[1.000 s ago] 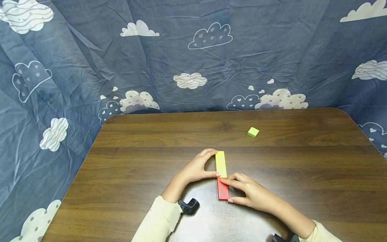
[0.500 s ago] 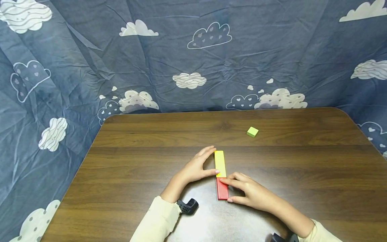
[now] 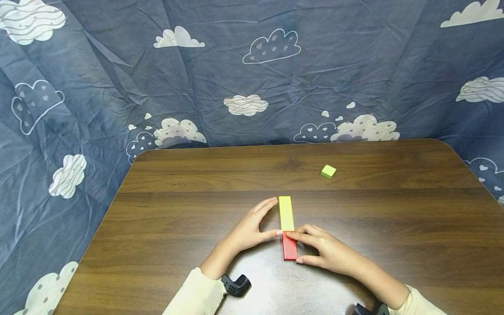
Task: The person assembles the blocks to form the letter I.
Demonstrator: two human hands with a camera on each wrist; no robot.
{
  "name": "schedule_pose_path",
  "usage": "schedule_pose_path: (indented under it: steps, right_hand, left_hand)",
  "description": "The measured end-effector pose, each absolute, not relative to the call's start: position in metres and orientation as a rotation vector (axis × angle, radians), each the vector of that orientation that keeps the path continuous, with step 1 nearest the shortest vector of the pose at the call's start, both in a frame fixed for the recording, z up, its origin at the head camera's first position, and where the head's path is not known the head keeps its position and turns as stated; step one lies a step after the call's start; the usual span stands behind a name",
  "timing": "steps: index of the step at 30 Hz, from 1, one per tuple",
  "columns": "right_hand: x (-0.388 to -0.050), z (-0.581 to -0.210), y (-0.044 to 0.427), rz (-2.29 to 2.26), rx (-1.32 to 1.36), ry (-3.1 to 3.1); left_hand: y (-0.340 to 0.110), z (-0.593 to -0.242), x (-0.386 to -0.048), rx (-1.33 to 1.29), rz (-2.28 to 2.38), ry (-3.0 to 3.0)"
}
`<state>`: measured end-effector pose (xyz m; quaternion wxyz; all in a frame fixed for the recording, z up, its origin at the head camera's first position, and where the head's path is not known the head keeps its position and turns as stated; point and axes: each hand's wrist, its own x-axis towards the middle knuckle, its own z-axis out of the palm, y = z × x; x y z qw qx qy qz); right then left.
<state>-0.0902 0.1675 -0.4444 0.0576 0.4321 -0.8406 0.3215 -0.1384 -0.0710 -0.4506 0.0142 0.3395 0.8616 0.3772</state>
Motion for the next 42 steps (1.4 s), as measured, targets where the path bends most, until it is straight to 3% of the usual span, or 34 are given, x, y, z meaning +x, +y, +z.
schedule_pose_path:
  steps: [14, 42]
  right_hand:
    - [-0.091, -0.445, 0.166, 0.988, 1.311, -2.527]
    - [-0.090, -0.444, 0.169, 0.979, 1.314, -2.541]
  left_hand:
    - [-0.064, -0.451, -0.119, 1.138, 1.038, 2.696]
    - [-0.062, -0.448, -0.114, 1.136, 0.964, 2.679]
